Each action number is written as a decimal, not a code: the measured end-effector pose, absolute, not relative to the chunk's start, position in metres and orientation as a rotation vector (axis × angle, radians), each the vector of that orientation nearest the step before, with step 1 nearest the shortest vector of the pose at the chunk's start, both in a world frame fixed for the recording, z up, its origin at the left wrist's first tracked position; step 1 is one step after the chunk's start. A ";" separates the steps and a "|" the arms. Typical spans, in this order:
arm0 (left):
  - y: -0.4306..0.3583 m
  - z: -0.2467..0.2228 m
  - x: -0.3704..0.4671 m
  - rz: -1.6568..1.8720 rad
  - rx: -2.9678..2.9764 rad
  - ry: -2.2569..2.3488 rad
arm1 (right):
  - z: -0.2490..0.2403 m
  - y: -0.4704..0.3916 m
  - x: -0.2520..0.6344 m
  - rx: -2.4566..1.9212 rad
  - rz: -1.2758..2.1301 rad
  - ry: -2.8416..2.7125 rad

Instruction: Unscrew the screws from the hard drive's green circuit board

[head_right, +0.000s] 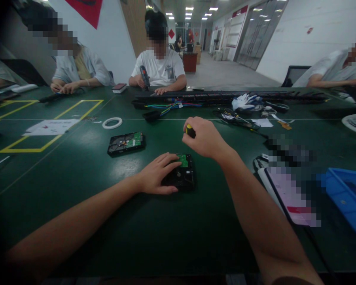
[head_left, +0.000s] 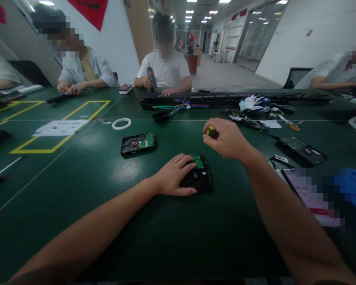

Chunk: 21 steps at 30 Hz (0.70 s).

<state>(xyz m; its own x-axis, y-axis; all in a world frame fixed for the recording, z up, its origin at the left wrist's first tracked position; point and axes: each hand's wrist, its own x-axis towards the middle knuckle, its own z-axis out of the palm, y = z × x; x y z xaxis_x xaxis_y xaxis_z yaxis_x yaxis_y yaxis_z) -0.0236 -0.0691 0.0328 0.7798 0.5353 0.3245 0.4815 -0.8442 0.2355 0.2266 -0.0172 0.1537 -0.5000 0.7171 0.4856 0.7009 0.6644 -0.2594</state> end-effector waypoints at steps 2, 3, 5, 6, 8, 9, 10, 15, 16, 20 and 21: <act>-0.070 0.034 -0.023 0.582 2.824 0.810 | 0.149 -0.014 0.225 -1.108 0.071 -2.362; -0.070 0.035 -0.023 0.580 2.823 0.809 | 0.145 -0.013 0.224 -1.120 0.110 -2.397; -0.071 0.036 -0.023 0.578 2.823 0.812 | 0.137 -0.010 0.222 -1.155 0.222 -2.477; -0.071 0.037 -0.023 0.578 2.824 0.813 | 0.133 -0.009 0.221 -1.167 0.284 -2.536; -0.072 0.038 -0.022 0.576 2.830 0.815 | 0.124 -0.006 0.220 -1.180 0.350 -2.684; -0.072 0.039 -0.022 0.573 2.833 0.814 | 0.121 -0.005 0.220 -1.198 0.348 -2.722; -0.072 0.039 -0.022 0.571 2.835 0.812 | 0.118 -0.004 0.219 -1.211 0.353 -2.750; -0.071 0.038 -0.022 0.572 2.829 0.809 | 0.109 0.000 0.217 -1.218 0.326 -2.805; -0.070 0.038 -0.022 0.570 2.832 0.811 | 0.107 0.000 0.215 -1.225 0.314 -2.815; -0.070 0.037 -0.022 0.563 2.847 0.816 | 0.102 0.001 0.211 -1.286 0.259 -2.849; -0.070 0.037 -0.022 0.564 2.849 0.816 | 0.101 0.001 0.210 -1.297 0.248 -2.856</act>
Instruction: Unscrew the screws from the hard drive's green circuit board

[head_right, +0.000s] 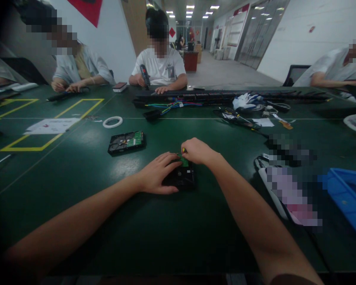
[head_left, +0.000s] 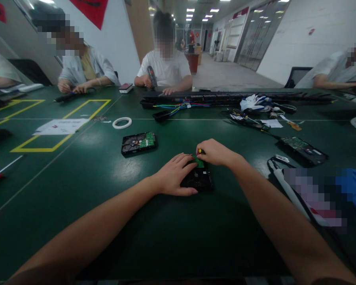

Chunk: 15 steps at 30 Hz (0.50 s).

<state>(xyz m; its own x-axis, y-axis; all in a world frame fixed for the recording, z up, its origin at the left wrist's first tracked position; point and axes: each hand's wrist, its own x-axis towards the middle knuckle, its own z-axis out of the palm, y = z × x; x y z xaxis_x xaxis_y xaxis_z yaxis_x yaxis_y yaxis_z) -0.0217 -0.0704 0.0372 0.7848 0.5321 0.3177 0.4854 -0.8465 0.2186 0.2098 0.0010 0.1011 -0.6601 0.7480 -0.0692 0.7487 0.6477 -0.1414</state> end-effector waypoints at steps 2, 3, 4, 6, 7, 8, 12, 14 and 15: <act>-0.070 0.037 -0.022 0.566 2.849 0.814 | 0.099 0.001 0.208 1.302 -0.232 2.834; -0.070 0.037 -0.022 0.565 2.849 0.814 | 0.098 0.001 0.208 1.312 -0.228 2.828; -0.070 0.037 -0.022 0.563 2.850 0.816 | 0.098 0.001 0.208 1.326 -0.224 2.822; -0.070 0.037 -0.022 0.560 2.850 0.818 | 0.096 0.001 0.207 1.353 -0.220 2.810; -0.070 0.036 -0.022 0.559 2.850 0.819 | 0.095 0.001 0.207 1.364 -0.220 2.804; -0.070 0.036 -0.022 0.560 2.849 0.821 | 0.094 0.001 0.206 1.371 -0.221 2.799; -0.071 0.037 -0.022 0.577 2.848 0.819 | 0.093 -0.001 0.205 1.384 -0.229 2.792; -0.071 0.038 -0.021 0.581 2.847 0.818 | 0.093 -0.001 0.206 1.376 -0.237 2.797; -0.072 0.039 -0.021 0.582 2.847 0.818 | 0.093 -0.001 0.206 1.370 -0.241 2.800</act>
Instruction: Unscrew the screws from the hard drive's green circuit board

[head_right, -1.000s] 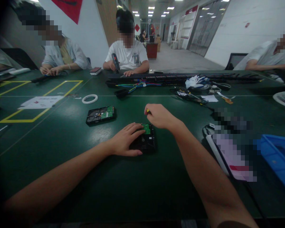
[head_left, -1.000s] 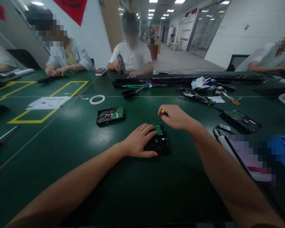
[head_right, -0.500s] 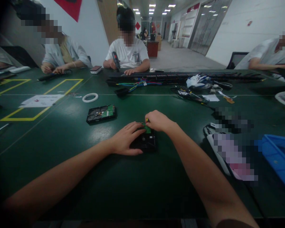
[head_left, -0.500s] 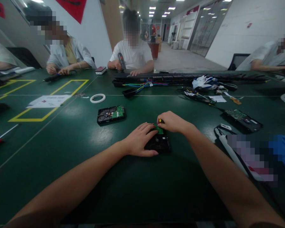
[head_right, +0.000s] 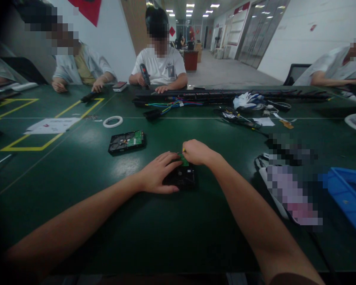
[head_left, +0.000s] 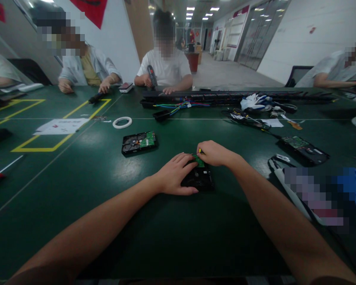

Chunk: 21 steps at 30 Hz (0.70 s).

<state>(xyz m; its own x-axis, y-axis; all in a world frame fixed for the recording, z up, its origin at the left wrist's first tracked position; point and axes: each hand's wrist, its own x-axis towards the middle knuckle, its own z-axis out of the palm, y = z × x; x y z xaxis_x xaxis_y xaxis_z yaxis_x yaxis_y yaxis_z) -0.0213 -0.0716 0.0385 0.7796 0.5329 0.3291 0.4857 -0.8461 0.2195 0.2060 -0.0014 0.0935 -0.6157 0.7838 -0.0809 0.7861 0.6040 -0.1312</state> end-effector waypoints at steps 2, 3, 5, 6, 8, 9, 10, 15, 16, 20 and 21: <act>-0.071 0.039 -0.021 0.582 2.844 0.817 | 0.094 -0.002 0.207 1.359 -0.248 2.803; -0.071 0.038 -0.021 0.583 2.842 0.812 | 0.095 -0.001 0.207 1.354 -0.251 2.804; -0.071 0.038 -0.022 0.581 2.838 0.804 | 0.095 -0.001 0.208 1.349 -0.254 2.803; -0.070 0.037 -0.022 0.578 2.836 0.803 | 0.095 0.000 0.208 1.349 -0.253 2.801; -0.070 0.037 -0.022 0.572 2.838 0.807 | 0.094 0.001 0.208 1.355 -0.251 2.796; -0.070 0.037 -0.022 0.571 2.840 0.810 | 0.094 0.001 0.208 1.358 -0.250 2.792; -0.070 0.037 -0.022 0.573 2.842 0.812 | 0.093 0.002 0.207 1.360 -0.249 2.789; -0.071 0.038 -0.021 0.591 2.832 0.805 | 0.094 0.000 0.205 1.363 -0.236 2.782; -0.071 0.038 -0.021 0.589 2.829 0.806 | 0.094 -0.001 0.205 1.363 -0.233 2.784; -0.071 0.038 -0.022 0.581 2.829 0.814 | 0.096 -0.003 0.204 1.353 -0.232 2.788; -0.071 0.038 -0.022 0.585 2.828 0.813 | 0.096 -0.003 0.204 1.353 -0.232 2.788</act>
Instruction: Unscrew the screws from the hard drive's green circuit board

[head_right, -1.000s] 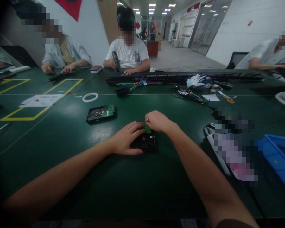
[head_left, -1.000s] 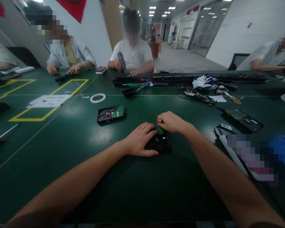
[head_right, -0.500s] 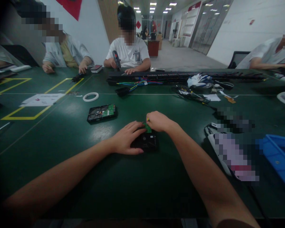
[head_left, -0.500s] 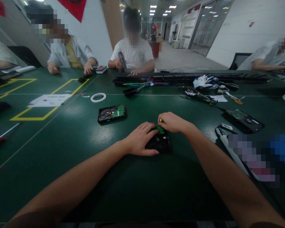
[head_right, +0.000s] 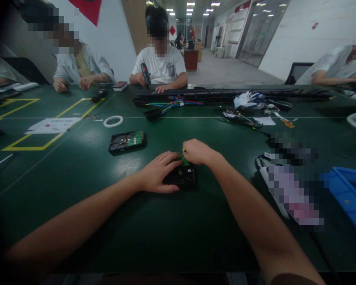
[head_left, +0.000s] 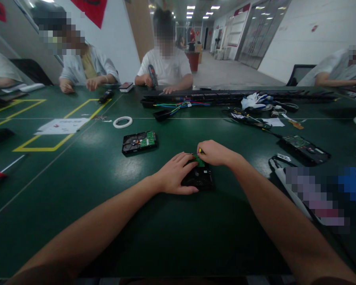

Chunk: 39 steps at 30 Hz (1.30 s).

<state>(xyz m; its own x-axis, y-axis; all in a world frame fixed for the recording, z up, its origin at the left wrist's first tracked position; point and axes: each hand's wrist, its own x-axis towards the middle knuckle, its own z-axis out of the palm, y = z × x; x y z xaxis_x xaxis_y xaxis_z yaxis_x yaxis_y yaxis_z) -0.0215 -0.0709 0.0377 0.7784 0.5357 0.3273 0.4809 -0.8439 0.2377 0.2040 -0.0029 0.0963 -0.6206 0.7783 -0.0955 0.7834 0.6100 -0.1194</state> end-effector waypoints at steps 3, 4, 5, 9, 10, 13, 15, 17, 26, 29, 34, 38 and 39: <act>-0.070 0.037 -0.022 0.592 2.826 0.801 | 0.097 -0.003 0.204 1.360 -0.235 2.787; -0.070 0.037 -0.022 0.593 2.825 0.798 | 0.097 -0.003 0.204 1.363 -0.236 2.786; -0.070 0.037 -0.021 0.596 2.824 0.798 | 0.097 -0.003 0.204 1.367 -0.238 2.785; -0.071 0.037 -0.021 0.598 2.832 0.802 | 0.097 -0.004 0.204 1.383 -0.237 2.777; -0.071 0.037 -0.021 0.594 2.837 0.805 | 0.097 -0.004 0.204 1.386 -0.236 2.774; -0.071 0.038 -0.021 0.586 2.840 0.806 | 0.096 -0.003 0.204 1.391 -0.233 2.767; -0.070 0.037 -0.021 0.588 2.840 0.803 | 0.095 -0.002 0.204 1.393 -0.233 2.761; -0.070 0.037 -0.021 0.588 2.844 0.801 | 0.094 -0.002 0.204 1.399 -0.229 2.752; -0.071 0.038 -0.022 0.575 2.858 0.813 | 0.095 -0.004 0.199 1.449 -0.206 2.696; -0.070 0.037 -0.022 0.573 2.855 0.810 | 0.100 -0.003 0.202 1.446 -0.210 2.689; -0.070 0.035 -0.022 0.580 2.863 0.801 | 0.116 -0.002 0.216 1.414 -0.225 2.664; -0.070 0.035 -0.022 0.570 2.877 0.810 | 0.123 -0.004 0.223 1.274 -0.332 2.621; -0.070 0.035 -0.022 0.566 2.877 0.814 | 0.124 -0.004 0.223 1.246 -0.360 2.629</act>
